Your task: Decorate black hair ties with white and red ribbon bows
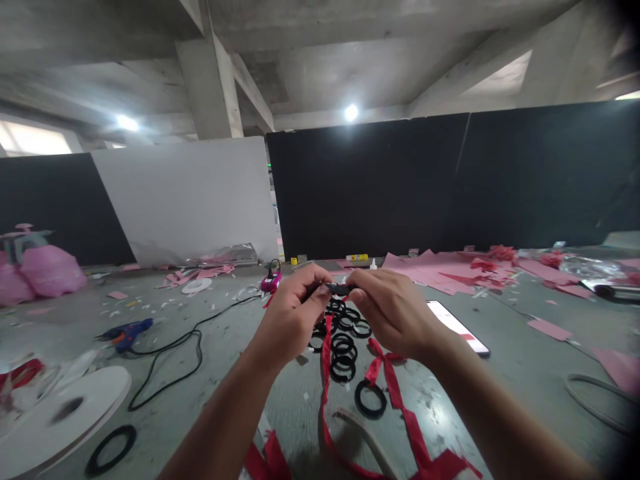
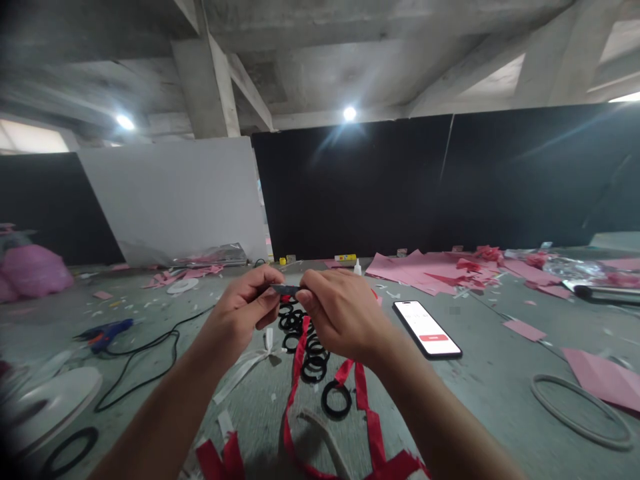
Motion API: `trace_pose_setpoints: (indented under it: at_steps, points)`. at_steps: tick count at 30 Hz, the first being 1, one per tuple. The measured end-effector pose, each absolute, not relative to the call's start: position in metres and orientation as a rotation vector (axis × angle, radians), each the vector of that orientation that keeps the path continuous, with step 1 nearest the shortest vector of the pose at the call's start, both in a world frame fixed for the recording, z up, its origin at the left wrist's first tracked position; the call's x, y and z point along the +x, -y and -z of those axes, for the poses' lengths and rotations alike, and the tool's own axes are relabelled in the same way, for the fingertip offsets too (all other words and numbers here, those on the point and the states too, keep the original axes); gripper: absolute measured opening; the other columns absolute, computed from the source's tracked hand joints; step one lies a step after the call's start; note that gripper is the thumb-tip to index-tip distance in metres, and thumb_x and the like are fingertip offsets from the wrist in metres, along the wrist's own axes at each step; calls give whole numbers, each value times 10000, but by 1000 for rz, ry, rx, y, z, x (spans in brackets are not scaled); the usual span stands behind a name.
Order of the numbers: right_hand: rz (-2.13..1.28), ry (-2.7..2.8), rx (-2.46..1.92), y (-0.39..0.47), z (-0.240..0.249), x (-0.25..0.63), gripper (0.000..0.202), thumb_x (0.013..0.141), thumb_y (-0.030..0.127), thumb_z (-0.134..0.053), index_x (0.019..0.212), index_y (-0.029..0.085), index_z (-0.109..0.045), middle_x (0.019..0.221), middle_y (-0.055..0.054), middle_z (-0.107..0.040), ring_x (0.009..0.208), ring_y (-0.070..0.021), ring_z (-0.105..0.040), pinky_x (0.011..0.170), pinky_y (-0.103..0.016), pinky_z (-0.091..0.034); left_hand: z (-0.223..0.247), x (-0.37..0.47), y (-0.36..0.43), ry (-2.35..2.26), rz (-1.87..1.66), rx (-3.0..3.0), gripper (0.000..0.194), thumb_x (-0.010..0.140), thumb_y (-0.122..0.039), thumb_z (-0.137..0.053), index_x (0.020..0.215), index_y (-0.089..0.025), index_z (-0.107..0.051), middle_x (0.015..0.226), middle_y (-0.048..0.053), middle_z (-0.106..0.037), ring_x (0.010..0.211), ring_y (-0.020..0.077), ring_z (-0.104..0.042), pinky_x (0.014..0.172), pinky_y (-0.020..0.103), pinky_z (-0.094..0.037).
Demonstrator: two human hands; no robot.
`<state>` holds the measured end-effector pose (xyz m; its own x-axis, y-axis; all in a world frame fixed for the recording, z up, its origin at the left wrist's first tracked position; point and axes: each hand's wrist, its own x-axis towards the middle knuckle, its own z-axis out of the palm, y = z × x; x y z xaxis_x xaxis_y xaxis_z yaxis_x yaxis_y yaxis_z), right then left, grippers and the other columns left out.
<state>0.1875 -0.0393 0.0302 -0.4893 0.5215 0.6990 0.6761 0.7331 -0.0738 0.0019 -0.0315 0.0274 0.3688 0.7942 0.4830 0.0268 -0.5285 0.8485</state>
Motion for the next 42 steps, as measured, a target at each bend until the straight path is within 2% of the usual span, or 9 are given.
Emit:
trace_pose_setpoints:
  at_steps: [4, 9, 14, 19, 25, 30, 35, 38, 42]
  points:
    - [277, 2209, -872, 39, -30, 187, 296, 995, 338, -289, 776, 197, -431, 673, -9, -489, 593, -150, -409, 597, -323, -275, -26, 3, 30, -709, -1240, 1879, 63, 858, -162, -508, 834, -201, -550, 611, -56, -372, 521, 74, -307, 499, 235, -248]
    - [273, 2193, -909, 38, -27, 190, 310, 1005, 363, -287, 795, 197, -445, 675, -7, -497, 606, -151, -425, 609, -323, -280, -28, 2, 30, -741, -1248, 1886, 109, 910, -262, -499, 835, -202, -550, 618, -47, -390, 532, 83, -322, 501, 243, -250]
    - [266, 2204, -879, 38, -28, 189, 292, 1000, 341, -284, 807, 196, -448, 682, -10, -502, 607, -154, -428, 608, -327, -285, -29, -1, 31, -735, -1236, 1925, 68, 882, -196, -503, 837, -202, -554, 605, -54, -360, 516, 81, -286, 495, 246, -238]
    - [275, 2214, -898, 39, -30, 193, 300, 999, 361, -301, 809, 195, -464, 676, -9, -504, 611, -155, -431, 617, -330, -291, -30, -2, 31, -714, -1244, 1909, 97, 904, -256, -510, 843, -199, -559, 595, -51, -366, 517, 87, -300, 496, 248, -244]
    - [309, 2212, -898, 39, -31, 192, 295, 993, 336, -293, 800, 196, -467, 666, -10, -506, 595, -154, -420, 605, -329, -292, -30, -3, 31, -733, -1222, 1911, 51, 881, -209, -526, 842, -207, -559, 621, -48, -360, 535, 91, -288, 503, 243, -242]
    - [343, 2211, -932, 40, -32, 191, 292, 989, 340, -309, 798, 197, -478, 658, -11, -512, 596, -157, -430, 608, -328, -291, -31, -3, 31, -734, -1238, 1932, 98, 891, -257, -526, 816, -200, -554, 639, -39, -403, 538, 94, -307, 509, 247, -253]
    - [333, 2229, -924, 40, -30, 190, 283, 991, 337, -300, 807, 196, -464, 678, -14, -522, 598, -155, -426, 607, -328, -282, -29, -2, 30, -764, -1210, 1972, 70, 863, -170, -511, 827, -200, -562, 660, -40, -424, 536, 89, -299, 518, 242, -254]
    - [342, 2191, -947, 39, -32, 195, 296, 997, 351, -308, 781, 200, -443, 663, -7, -496, 589, -149, -414, 591, -322, -269, -31, -3, 30, -780, -1228, 1981, 70, 885, -229, -531, 848, -192, -577, 672, -35, -450, 552, 91, -330, 530, 240, -272]
    - [306, 2076, -933, 39, -35, 201, 316, 1005, 364, -312, 758, 204, -426, 630, 7, -458, 575, -142, -404, 572, -315, -261, -31, -1, 30, -900, -1312, 2000, 131, 902, -288, -541, 855, -172, -578, 741, -7, -535, 641, 112, -442, 599, 243, -346]
